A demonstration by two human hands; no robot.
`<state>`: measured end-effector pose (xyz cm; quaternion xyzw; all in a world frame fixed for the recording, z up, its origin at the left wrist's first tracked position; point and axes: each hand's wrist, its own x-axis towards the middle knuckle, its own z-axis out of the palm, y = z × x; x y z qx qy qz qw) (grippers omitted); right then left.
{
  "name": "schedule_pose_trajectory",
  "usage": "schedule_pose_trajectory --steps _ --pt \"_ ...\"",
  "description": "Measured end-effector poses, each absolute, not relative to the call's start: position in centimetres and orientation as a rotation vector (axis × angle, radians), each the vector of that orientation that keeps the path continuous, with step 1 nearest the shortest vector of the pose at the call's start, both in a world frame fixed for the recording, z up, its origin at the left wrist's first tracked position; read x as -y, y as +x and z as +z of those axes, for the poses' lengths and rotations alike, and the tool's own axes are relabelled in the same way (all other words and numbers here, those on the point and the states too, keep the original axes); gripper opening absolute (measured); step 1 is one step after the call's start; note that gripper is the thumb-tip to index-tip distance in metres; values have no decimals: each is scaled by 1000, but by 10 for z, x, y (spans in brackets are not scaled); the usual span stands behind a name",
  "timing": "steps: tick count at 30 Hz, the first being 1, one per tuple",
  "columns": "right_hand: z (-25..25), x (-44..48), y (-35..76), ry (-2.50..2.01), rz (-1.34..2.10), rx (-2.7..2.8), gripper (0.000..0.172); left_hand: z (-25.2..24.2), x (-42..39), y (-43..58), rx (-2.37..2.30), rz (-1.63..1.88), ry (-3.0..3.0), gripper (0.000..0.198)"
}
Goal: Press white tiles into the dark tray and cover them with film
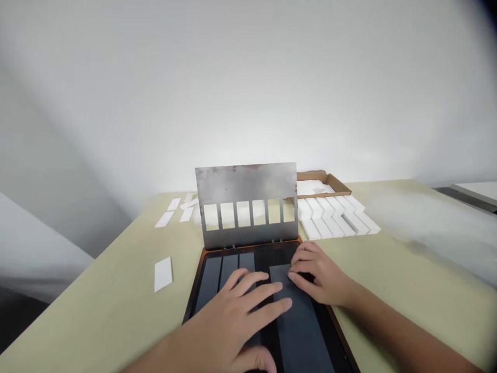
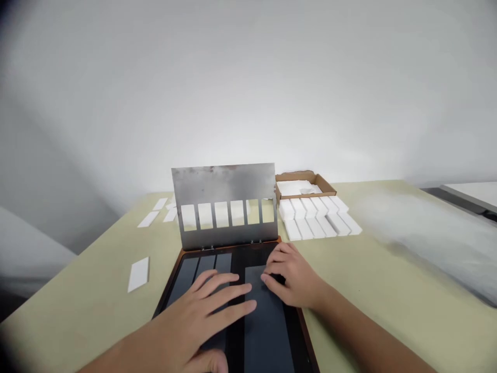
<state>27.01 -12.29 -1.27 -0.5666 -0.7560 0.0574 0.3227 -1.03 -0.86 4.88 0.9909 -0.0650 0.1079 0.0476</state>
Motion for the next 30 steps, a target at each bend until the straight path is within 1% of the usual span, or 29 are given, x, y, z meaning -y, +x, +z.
schedule_pose_trajectory --steps 2,6,11,12,14,16,18,20,23,30 --pt "-11 124 266 -1491 173 2004 17 42 -2 -15 132 326 3100 64" --pt "-11 124 260 -1563 224 2059 35 22 -12 -18 61 335 3178 55" --pt "-13 126 256 -1711 235 2064 44 10 -10 -17 19 341 3140 48" --pt "-14 127 256 -1715 252 2071 49 8 -10 -16 5 349 3131 49" --pt "-13 128 258 -1711 306 2099 67 5 -9 -15 5 380 3098 51" --pt "-12 129 260 -1705 355 2132 87 1 -7 -14 40 416 3049 49" --pt "-11 129 263 -1714 391 2151 99 -2 -6 -13 63 446 3013 44" --pt "-10 128 265 -1723 420 2158 102 -2 -5 -11 50 459 3008 40" --pt "-11 127 269 -1717 451 2152 100 1 -3 -10 36 440 3018 37" --pt "-11 129 273 -1706 457 2153 96 7 -4 -7 71 365 3024 39"
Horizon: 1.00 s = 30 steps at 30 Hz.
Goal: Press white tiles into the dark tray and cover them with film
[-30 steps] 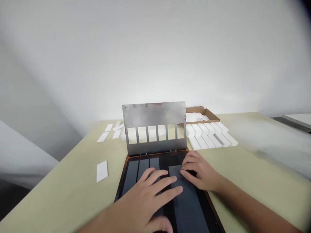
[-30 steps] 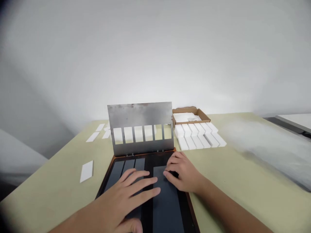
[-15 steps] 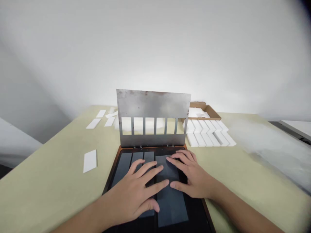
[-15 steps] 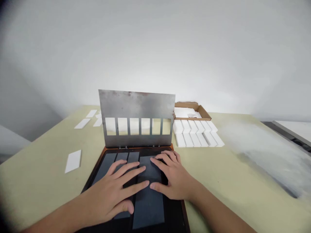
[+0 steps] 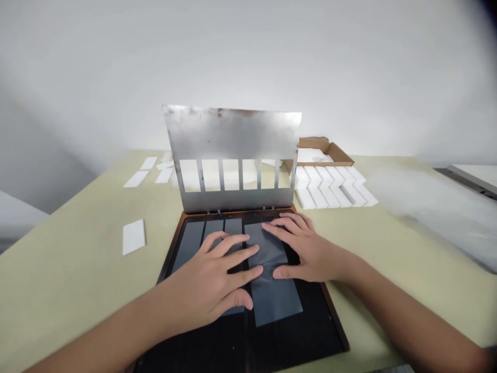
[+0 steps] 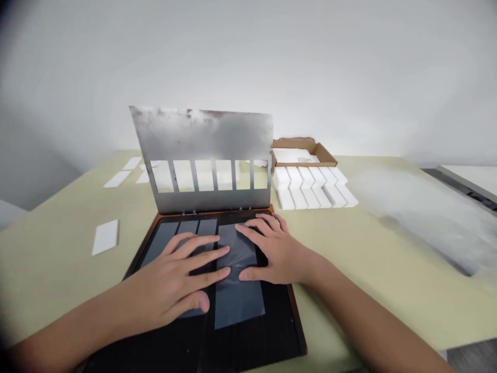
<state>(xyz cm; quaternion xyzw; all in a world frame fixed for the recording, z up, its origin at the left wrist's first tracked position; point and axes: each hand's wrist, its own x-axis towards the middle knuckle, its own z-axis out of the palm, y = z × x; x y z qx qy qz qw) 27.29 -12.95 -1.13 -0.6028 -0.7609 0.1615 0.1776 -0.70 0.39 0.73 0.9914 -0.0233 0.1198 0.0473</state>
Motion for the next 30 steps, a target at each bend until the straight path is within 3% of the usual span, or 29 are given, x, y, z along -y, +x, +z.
schedule_pose_trajectory --steps 16,24,28,30 --pt "-4 128 284 -1713 376 2192 91 7 -19 -9 103 349 2940 31" --pt "0 132 294 -1743 387 2200 99 5 -10 -6 3 338 2917 24" --pt "2 134 304 -1732 431 2214 103 3 -11 -8 -20 323 2918 26" --pt "3 135 304 -1730 438 2210 101 4 -11 -8 -2 303 2913 36"
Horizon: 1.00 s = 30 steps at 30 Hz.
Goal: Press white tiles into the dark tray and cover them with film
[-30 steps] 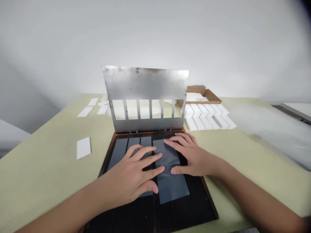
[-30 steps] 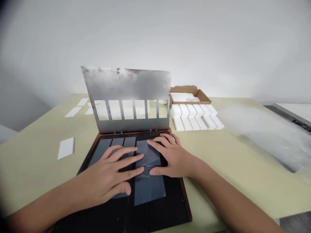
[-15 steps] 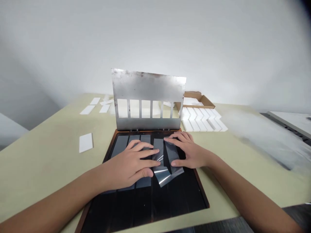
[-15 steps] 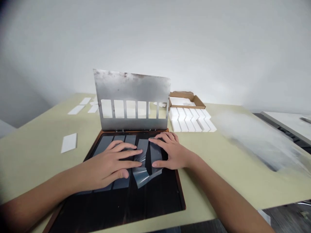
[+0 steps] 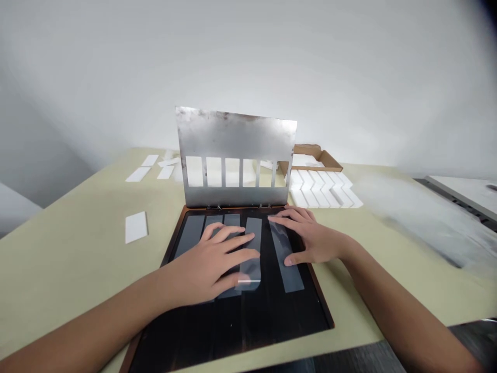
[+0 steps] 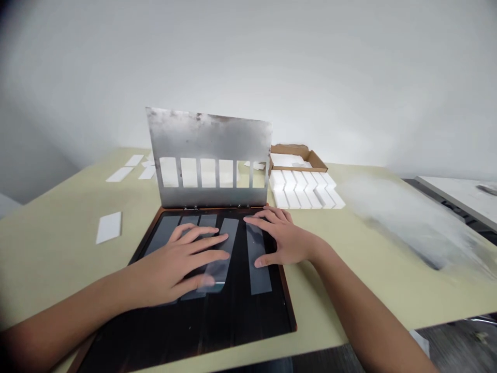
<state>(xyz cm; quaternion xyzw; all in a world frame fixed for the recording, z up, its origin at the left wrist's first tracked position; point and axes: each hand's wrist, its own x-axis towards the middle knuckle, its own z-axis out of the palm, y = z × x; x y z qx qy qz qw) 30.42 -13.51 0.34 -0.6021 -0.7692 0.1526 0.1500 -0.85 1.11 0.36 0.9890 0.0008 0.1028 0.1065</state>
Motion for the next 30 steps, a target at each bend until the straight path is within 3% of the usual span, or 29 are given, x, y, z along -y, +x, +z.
schedule_pose_trajectory --steps 3,5,10,15,17,30 --pt "6 136 297 -1710 439 2216 96 7 -12 -10 47 276 2906 67" --pt "6 136 290 -1691 433 2224 94 8 -12 -11 80 261 2925 76" --pt "5 135 277 -1714 366 2205 98 8 -15 -11 99 292 3004 67" --pt "6 134 284 -1743 315 2169 54 6 -17 -10 49 385 2996 52" --pt "6 133 287 -1763 309 2162 44 6 -16 -10 35 395 2999 48" --pt "0 129 279 -1854 326 2090 57 -2 -18 -10 -56 429 3010 55"
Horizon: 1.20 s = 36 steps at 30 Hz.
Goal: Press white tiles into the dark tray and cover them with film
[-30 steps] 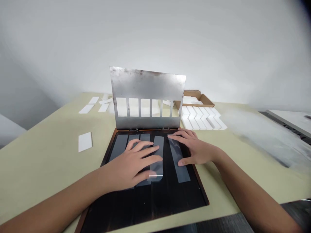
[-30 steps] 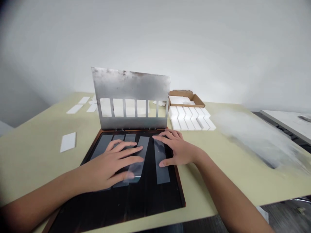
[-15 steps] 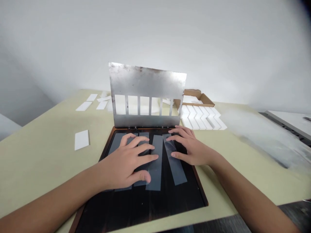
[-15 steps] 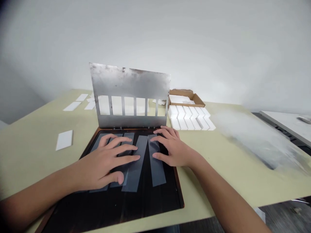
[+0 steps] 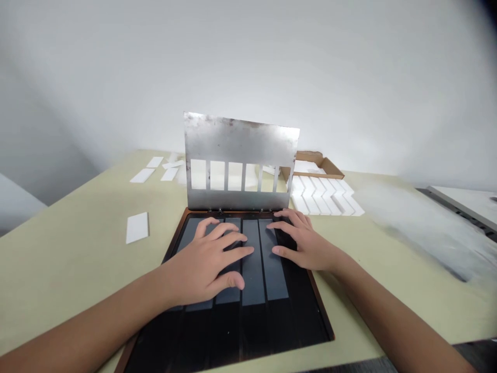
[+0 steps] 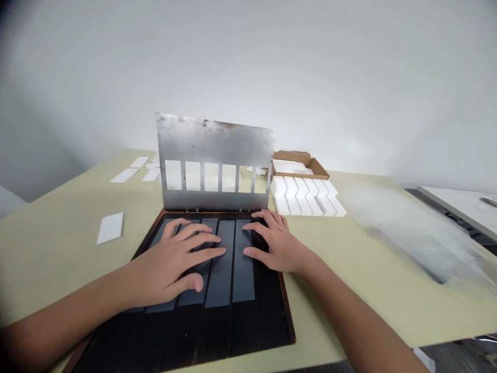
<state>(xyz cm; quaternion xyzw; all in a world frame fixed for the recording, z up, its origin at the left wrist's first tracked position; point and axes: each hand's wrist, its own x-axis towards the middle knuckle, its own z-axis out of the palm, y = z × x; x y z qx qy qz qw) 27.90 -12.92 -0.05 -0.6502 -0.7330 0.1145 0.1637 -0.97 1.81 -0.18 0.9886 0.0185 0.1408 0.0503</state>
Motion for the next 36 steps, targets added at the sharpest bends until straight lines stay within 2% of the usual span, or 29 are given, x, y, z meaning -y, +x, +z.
schedule_pose_trajectory --steps 10,15,18,21,25,36 --pt "-3 128 281 -1901 357 2081 60 -5 -17 -10 -92 431 3022 55" --pt "-2 127 282 -1905 363 2085 60 15 -34 -20 -115 446 3038 61" --pt "-3 128 281 -1913 372 2061 59 24 -59 -43 -132 422 3029 57" --pt "-5 128 280 -1923 391 2030 61 20 -83 -67 -248 426 3008 54" --pt "-6 129 278 -1935 422 2011 65 6 -97 -82 -331 391 2999 63" --pt "-5 130 274 -1974 489 1995 61 -2 -98 -77 -354 293 2961 66"
